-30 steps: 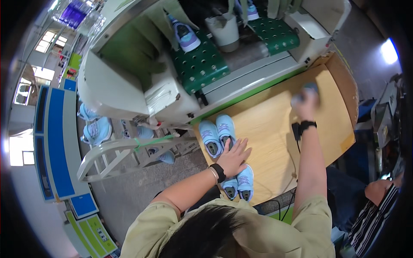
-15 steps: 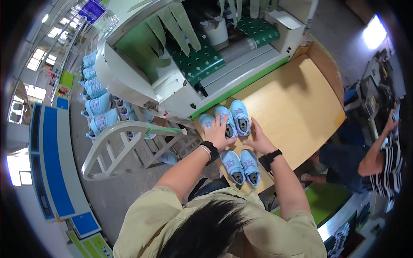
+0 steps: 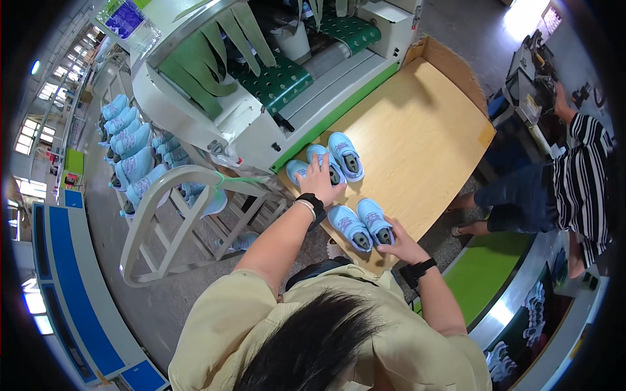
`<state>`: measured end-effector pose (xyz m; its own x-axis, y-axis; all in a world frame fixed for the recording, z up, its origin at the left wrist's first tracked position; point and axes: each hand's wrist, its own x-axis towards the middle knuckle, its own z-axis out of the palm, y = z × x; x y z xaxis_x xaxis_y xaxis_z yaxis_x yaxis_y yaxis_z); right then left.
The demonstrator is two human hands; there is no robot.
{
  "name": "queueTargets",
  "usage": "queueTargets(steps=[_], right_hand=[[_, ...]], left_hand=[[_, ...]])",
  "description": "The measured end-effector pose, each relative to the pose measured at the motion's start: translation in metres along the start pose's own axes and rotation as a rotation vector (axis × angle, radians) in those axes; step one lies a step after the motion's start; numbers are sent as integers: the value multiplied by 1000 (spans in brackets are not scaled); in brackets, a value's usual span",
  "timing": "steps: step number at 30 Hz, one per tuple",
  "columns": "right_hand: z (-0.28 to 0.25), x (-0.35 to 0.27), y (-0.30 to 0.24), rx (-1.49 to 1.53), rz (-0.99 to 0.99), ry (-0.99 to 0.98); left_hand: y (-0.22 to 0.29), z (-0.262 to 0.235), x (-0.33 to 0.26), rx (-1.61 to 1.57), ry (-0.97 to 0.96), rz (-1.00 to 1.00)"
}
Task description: The person repeatedly picks up light blue sneakers from a conveyor belt and arranges them in neat rows on a wooden table. They handle the shoes one at a time, placing them side by side and occasionally adjusting their positions to maintain alignment.
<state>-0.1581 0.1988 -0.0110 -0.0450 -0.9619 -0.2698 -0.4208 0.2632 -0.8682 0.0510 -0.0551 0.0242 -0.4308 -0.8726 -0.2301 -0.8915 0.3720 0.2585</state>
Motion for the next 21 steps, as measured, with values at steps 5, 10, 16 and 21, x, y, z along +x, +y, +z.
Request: queueTargets(steps=[5, 10, 16, 21], right_hand=[[25, 11, -18, 212, 84, 219], [34, 41, -6, 247, 21, 380], [47, 55, -37, 11, -152, 151], [45, 38, -32, -112, -63, 140]], left_hand=[[-8, 1, 1, 1, -4, -4], [-2, 1, 5, -8, -28, 14], [-19, 6, 10, -16, 13, 88], [7, 5, 3, 51, -40, 9]])
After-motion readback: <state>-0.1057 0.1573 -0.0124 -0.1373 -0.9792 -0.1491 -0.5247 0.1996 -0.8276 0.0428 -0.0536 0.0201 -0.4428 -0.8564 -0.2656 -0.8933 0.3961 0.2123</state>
